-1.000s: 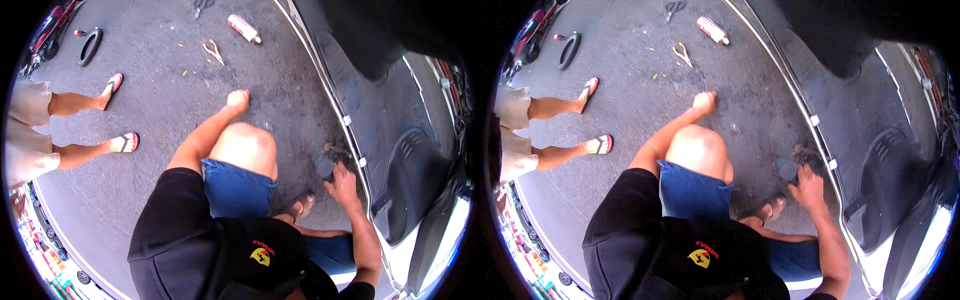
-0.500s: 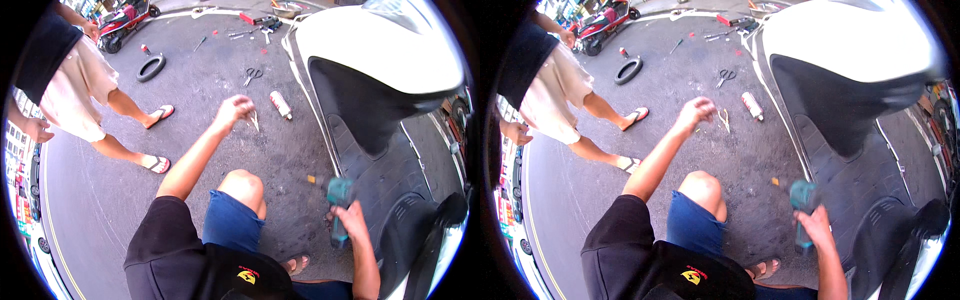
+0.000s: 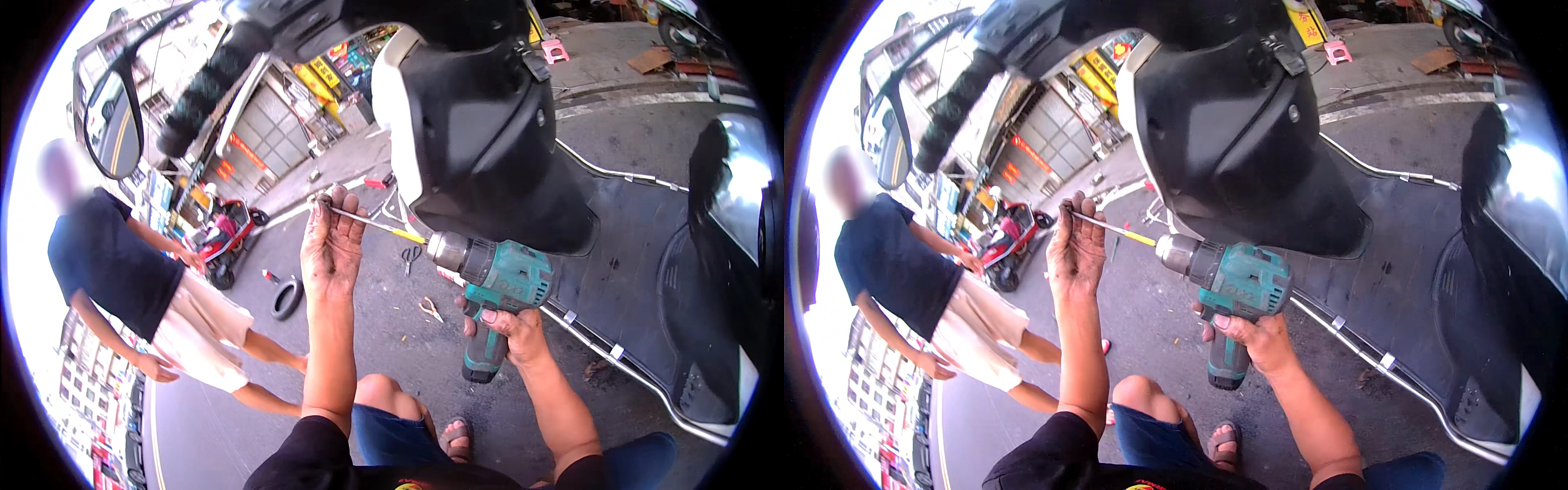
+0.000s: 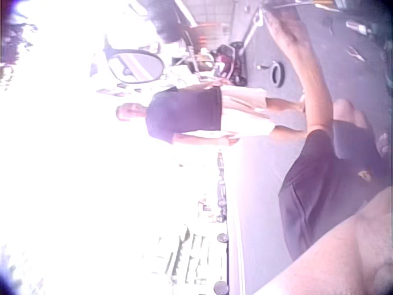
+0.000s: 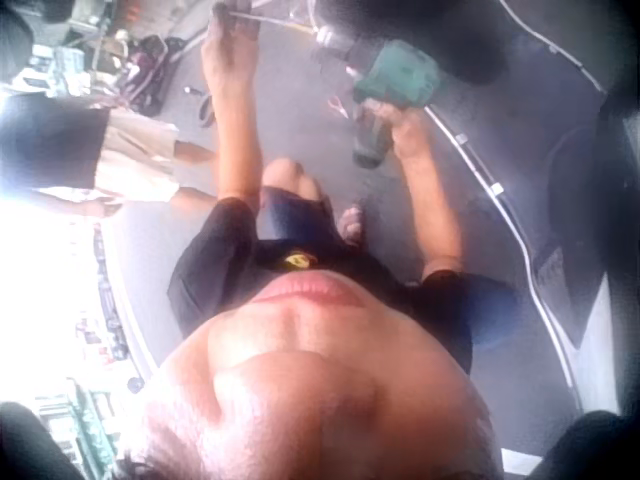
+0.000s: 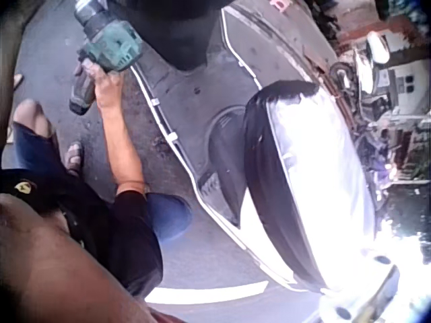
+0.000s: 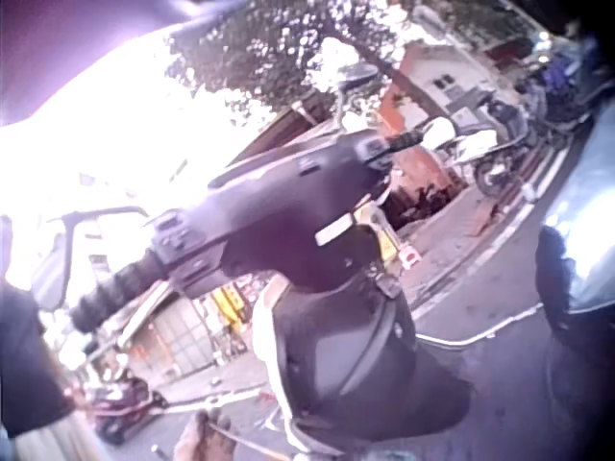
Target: The person repairs a white scooter by manipulating the wiring under the front headlight assembly and securing the front fairing. They use a power drill to fasten screws on the scooter's body panels and handle various tools and parts during the process.
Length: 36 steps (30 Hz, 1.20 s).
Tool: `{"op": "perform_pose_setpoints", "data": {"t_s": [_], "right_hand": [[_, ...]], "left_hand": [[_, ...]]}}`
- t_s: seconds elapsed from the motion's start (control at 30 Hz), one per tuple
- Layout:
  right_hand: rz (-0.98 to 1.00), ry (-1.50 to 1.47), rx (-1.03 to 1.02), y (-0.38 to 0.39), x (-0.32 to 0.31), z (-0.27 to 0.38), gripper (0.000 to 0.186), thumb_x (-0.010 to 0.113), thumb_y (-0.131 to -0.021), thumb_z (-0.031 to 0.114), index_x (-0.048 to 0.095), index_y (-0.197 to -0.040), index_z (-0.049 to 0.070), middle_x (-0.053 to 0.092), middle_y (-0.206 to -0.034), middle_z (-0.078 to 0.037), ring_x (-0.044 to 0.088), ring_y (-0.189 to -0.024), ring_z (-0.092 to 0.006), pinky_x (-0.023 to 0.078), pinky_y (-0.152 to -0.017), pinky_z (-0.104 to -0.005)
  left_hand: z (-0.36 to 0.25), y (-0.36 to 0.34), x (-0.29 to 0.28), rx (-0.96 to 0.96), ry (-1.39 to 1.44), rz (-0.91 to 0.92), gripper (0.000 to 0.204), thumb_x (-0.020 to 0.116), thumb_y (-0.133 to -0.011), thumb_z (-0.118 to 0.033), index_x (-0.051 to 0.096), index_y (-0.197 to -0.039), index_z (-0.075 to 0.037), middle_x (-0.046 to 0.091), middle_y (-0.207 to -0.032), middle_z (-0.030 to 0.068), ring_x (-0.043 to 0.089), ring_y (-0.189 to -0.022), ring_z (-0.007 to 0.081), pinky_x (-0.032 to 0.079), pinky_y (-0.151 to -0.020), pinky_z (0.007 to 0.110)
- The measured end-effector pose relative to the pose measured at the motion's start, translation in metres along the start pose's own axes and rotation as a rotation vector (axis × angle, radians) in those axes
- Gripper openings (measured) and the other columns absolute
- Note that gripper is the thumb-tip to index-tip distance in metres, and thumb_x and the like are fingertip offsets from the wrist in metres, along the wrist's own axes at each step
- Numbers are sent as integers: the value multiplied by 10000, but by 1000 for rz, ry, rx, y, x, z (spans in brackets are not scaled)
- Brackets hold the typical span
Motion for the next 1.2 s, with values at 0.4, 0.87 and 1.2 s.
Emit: {"op": "perform_pose_setpoints", "data": {"t_s": [0.4, 0.87, 1.2], "right_hand": [[21, -162, -83, 12, -10, 19, 510, 649, -716, 137, 531, -1183, -31, 654, -984, -186, 640, -660, -219, 547, -615, -323], [48, -6, -179, 17, -28, 33, 562, 670, -736, 205, 511, -1225, -22, 644, -1011, -161, 640, -715, -204, 540, -656, -302], [72, -390, -86, 15, -41, 37, 536, 660, -658, 147, 545, -1154, -24, 662, -966, -181, 643, -714, -211, 540, -663, -327]], "left_hand": [[4, -3, 64, 6, -3, 125, 236, 529, -946, -178, 597, -1118, -32, 608, -1214, 99, 554, -1172, 268, 430, -1032, 470], [18, 0, 103, 6, -227, 349, 232, 529, -948, -164, 542, -1151, -51, 587, -1096, 48, 576, -1065, 229, 497, -947, 422], [27, -13, 141, 260, -629, 456, 536, 552, -938, -229, 340, -1388, -28, 475, -1319, 225, 529, -1166, 327, 468, -939, 427]]}}
Point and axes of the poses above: each hand's wrist, its own y-axis away from the middle knuckle, its own x-axis out of the palm, z = x × y, the point moved 5 cm from there along -y, towards the middle knuckle
